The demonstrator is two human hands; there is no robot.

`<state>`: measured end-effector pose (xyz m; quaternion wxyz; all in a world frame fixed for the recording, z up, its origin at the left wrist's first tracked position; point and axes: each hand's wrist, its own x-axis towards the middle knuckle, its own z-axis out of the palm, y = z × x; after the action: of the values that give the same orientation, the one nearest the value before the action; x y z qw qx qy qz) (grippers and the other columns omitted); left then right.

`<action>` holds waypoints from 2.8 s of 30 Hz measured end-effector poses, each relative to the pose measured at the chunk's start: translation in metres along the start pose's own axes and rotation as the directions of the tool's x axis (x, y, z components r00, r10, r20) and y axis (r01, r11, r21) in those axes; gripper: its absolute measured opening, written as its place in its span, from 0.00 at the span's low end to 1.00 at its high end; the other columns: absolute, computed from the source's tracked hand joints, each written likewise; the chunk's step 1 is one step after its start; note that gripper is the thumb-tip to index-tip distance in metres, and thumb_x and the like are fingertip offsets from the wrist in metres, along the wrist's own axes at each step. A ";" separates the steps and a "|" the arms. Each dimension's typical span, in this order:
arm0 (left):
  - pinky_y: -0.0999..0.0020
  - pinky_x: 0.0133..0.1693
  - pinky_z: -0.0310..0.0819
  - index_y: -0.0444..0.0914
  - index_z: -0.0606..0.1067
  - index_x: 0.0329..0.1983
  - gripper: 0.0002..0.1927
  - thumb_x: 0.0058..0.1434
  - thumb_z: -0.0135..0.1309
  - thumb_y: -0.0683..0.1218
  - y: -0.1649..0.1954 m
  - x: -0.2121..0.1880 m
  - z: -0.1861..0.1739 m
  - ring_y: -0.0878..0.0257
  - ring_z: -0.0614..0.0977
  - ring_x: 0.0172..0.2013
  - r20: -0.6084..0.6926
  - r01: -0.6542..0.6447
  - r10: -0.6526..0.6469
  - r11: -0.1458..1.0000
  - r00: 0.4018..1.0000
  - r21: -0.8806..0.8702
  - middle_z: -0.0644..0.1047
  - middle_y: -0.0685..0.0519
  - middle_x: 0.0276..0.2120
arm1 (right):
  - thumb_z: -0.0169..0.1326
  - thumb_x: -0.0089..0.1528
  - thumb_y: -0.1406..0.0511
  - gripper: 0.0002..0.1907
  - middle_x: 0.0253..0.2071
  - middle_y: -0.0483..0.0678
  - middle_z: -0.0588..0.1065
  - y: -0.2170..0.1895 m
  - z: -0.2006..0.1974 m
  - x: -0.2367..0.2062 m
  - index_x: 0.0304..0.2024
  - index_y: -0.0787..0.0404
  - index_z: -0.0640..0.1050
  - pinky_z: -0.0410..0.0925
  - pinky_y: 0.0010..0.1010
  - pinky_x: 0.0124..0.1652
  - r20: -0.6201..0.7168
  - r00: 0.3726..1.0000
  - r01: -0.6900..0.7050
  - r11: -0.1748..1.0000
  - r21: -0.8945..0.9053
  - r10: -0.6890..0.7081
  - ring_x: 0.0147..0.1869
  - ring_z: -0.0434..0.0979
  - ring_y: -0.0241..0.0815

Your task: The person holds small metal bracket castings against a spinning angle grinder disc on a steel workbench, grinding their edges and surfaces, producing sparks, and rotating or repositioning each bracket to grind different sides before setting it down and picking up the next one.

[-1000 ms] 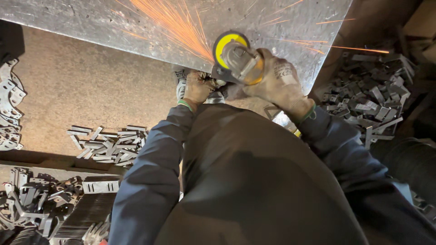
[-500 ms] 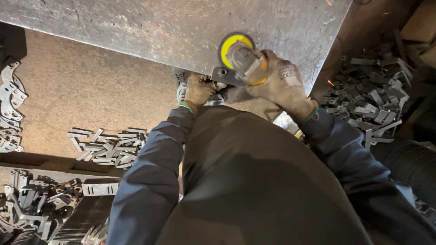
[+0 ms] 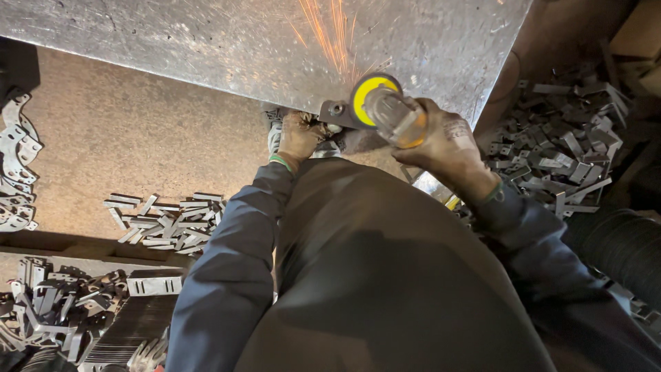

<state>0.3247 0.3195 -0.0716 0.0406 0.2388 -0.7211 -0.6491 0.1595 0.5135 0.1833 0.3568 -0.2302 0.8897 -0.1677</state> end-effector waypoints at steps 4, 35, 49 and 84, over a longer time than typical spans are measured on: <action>0.60 0.42 0.77 0.33 0.81 0.35 0.12 0.51 0.71 0.42 0.009 0.003 0.000 0.52 0.84 0.36 0.014 0.086 -0.090 0.981 0.996 0.172 0.83 0.44 0.34 | 0.70 0.44 0.52 0.48 0.47 0.61 0.79 0.023 -0.002 0.000 0.64 0.63 0.70 0.71 0.45 0.50 -0.042 0.999 0.023 1.000 0.008 -0.023 0.50 0.80 0.60; 0.59 0.47 0.81 0.35 0.72 0.59 0.17 0.71 0.54 0.46 0.203 -0.012 0.164 0.57 0.83 0.46 0.347 0.423 -0.251 0.399 0.904 -0.813 0.80 0.48 0.47 | 0.73 0.48 0.63 0.43 0.51 0.50 0.79 0.172 -0.128 -0.055 0.63 0.72 0.71 0.72 0.29 0.55 -0.156 0.985 0.146 0.848 0.509 -0.075 0.54 0.76 0.33; 0.61 0.54 0.77 0.33 0.71 0.57 0.14 0.74 0.48 0.45 0.247 0.006 0.259 0.57 0.82 0.47 0.432 0.467 -0.184 0.248 0.883 -0.849 0.79 0.48 0.46 | 0.75 0.43 0.58 0.48 0.49 0.59 0.79 0.239 -0.167 -0.056 0.62 0.68 0.70 0.73 0.38 0.50 -0.207 0.975 0.125 0.967 0.224 -0.078 0.52 0.81 0.49; 0.60 0.47 0.73 0.39 0.76 0.53 0.17 0.61 0.56 0.46 0.276 0.017 0.295 0.58 0.78 0.44 0.362 -0.500 0.352 0.700 0.863 0.510 0.79 0.51 0.45 | 0.65 0.51 0.72 0.33 0.49 0.44 0.78 0.288 -0.218 -0.081 0.59 0.65 0.74 0.71 0.28 0.52 0.070 0.997 -0.047 0.506 0.861 -0.026 0.51 0.77 0.33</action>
<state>0.1208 0.5950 0.1428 0.0285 -0.0147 -0.9205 -0.3895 -0.0273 0.8270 0.2458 0.4576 -0.0230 0.6762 -0.5770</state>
